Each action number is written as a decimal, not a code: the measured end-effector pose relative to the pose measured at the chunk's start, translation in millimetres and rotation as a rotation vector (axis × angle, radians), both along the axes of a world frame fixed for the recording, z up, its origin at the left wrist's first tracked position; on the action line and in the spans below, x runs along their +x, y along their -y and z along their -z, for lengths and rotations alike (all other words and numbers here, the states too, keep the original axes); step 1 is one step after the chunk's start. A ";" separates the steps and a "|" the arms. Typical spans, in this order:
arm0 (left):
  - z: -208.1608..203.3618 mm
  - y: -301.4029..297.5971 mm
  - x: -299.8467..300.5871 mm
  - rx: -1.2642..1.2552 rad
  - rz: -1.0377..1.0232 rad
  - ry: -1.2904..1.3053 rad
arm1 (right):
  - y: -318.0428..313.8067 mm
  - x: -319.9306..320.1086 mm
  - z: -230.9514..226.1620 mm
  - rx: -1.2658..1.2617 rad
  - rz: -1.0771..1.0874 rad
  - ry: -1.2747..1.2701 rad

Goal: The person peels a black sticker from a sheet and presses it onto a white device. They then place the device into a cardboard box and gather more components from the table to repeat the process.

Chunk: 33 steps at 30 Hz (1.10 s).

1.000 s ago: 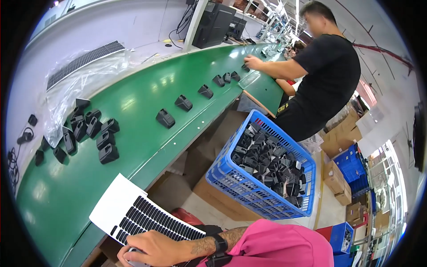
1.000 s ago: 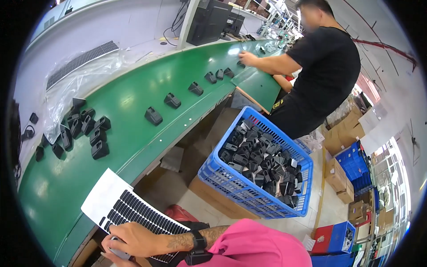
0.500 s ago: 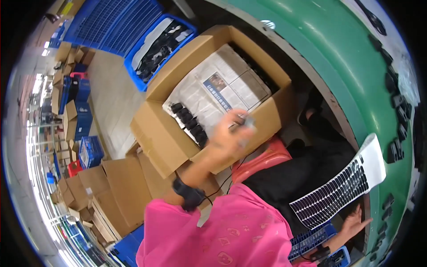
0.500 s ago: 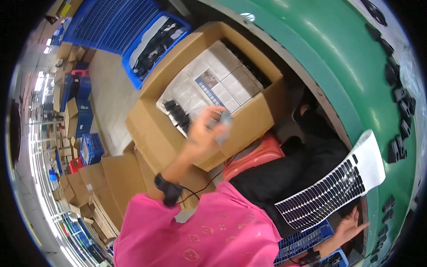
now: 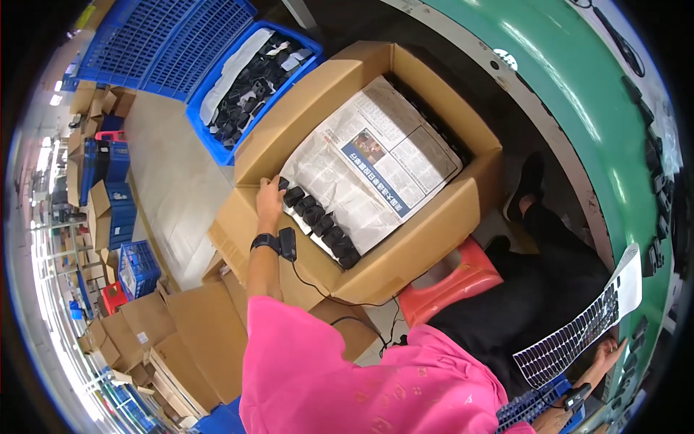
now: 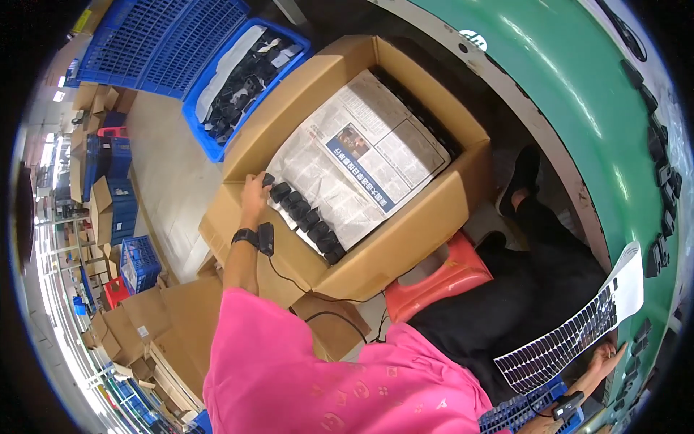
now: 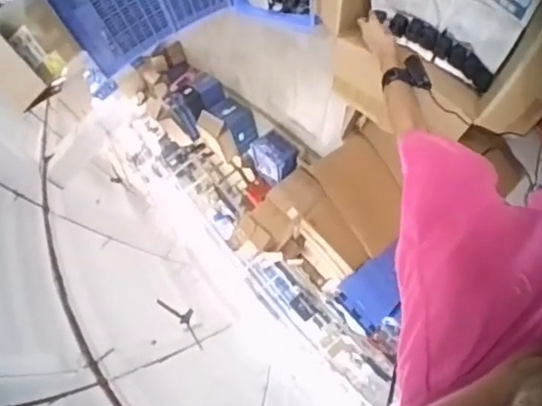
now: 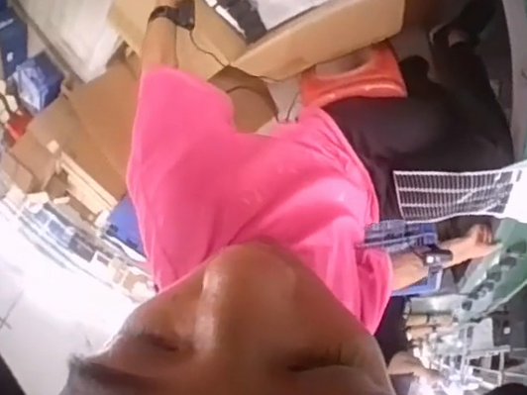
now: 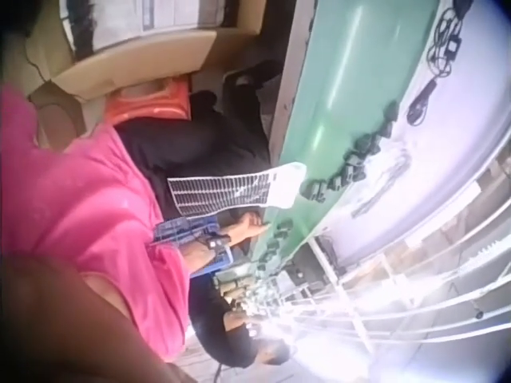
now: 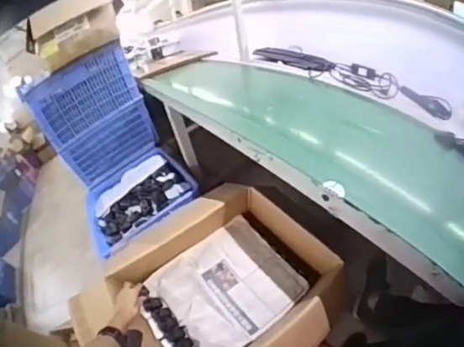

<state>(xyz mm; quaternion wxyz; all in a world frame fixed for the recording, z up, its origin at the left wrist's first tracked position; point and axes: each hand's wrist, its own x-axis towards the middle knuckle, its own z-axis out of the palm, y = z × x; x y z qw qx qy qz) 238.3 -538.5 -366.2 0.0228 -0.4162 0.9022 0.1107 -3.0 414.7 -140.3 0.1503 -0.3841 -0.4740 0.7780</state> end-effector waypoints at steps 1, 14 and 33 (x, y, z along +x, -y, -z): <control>4.6 -0.2 -7.0 0.011 0.035 0.074 | -7.0 2.1 0.3 0.015 0.005 -0.008; 30.6 37.7 8.9 0.074 0.175 -0.055 | -31.8 -4.4 13.5 0.230 0.123 0.079; 2.7 -67.8 -2.7 0.093 0.308 0.200 | -51.0 -4.6 -2.0 0.064 0.055 0.047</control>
